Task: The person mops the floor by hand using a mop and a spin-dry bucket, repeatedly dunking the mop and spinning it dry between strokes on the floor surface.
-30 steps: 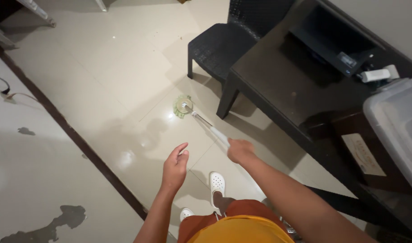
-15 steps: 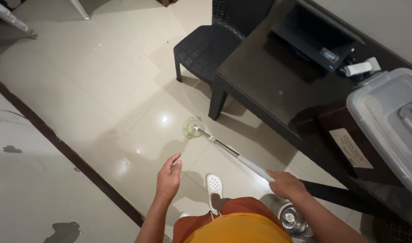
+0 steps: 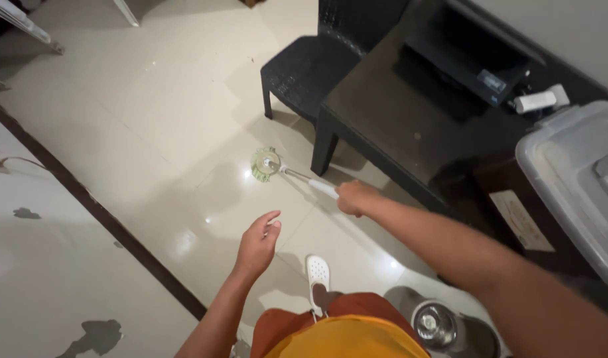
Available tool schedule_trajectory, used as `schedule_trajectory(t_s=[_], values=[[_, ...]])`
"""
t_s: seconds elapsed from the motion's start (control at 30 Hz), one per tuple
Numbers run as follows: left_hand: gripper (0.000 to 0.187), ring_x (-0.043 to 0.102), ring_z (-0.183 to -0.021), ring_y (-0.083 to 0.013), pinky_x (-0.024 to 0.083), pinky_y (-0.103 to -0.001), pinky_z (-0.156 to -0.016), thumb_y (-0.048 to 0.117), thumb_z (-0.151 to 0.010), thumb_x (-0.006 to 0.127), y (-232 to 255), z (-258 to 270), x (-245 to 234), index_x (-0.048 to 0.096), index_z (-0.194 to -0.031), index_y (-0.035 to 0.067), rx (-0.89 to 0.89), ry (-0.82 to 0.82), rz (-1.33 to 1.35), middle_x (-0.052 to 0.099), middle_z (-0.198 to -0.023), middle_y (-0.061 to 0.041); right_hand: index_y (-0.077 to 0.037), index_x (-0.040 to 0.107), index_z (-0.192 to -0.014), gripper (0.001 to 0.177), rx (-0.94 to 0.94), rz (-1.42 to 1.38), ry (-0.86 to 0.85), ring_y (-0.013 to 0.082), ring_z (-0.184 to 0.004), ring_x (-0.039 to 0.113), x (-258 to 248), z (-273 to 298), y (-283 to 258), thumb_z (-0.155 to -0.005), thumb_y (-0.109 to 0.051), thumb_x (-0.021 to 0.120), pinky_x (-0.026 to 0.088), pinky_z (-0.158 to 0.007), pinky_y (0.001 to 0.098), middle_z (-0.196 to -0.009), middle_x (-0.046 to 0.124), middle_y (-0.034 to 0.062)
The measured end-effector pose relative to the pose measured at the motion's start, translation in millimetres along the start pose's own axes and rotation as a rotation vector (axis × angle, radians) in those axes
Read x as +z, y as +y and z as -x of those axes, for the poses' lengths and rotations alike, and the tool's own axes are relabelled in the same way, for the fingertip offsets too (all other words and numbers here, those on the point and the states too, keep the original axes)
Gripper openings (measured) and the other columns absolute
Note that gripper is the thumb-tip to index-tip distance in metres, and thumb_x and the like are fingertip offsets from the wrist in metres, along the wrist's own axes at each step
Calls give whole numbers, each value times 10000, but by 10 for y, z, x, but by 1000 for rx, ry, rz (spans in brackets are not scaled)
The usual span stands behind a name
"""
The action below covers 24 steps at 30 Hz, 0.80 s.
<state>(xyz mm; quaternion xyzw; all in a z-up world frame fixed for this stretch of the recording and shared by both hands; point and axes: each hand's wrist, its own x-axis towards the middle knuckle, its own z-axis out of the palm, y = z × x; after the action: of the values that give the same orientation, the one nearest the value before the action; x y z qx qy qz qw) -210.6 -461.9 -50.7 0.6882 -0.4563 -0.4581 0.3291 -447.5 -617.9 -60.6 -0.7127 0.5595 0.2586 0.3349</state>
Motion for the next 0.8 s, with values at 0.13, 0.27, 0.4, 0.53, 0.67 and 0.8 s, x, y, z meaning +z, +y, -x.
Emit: schedule_trajectory(t_s=[0.13,0.27,0.4,0.53,0.67,0.8], values=[[430,704,-1057,-243,517,-340,-947,296,-978,572,27,24,2,641,-1349,88,-64,5,49,759,-1106,-158,-155,629,-1340,449,-8,-40,116,338,-983,703,522,-29,316,-916,-113,485,548,-887,497,-1124,709,178],[428,660,-1180,-227,480,-328,-1022,292,-998,549,-152,127,77,637,-1350,66,-66,20,106,722,-1255,-144,-228,410,-1551,522,83,58,7,354,-1229,602,1425,377,881,-1038,-310,455,481,-1060,489,-1340,622,187],[438,646,-1261,-202,462,-309,-1062,302,-1004,529,-357,290,39,617,-1355,55,-151,25,179,702,-1350,-119,-332,328,-1605,566,355,-88,-228,242,-1324,577,1514,1195,1312,-1054,-347,452,477,-1125,422,-1463,567,79],[439,646,-1266,-201,469,-312,-1055,302,-1000,529,-465,381,-34,633,-1349,57,-205,58,206,715,-1332,-117,-318,349,-1602,566,328,-38,-239,239,-1290,636,1401,1433,1380,-1045,-363,436,484,-1141,380,-1431,636,60],[433,640,-1272,-193,466,-309,-1058,297,-1005,521,-383,360,-61,633,-1348,58,-194,83,228,711,-1329,-111,-289,411,-1556,544,230,0,-101,269,-1316,569,1420,863,1128,-1015,-279,463,464,-1114,442,-1433,581,83],[422,654,-1252,-201,458,-308,-1061,284,-1007,521,-194,323,3,640,-1334,45,-125,80,204,724,-1316,-119,-208,494,-1489,498,99,-59,48,313,-1039,694,1164,207,563,-993,-238,489,551,-921,461,-1201,694,151]])
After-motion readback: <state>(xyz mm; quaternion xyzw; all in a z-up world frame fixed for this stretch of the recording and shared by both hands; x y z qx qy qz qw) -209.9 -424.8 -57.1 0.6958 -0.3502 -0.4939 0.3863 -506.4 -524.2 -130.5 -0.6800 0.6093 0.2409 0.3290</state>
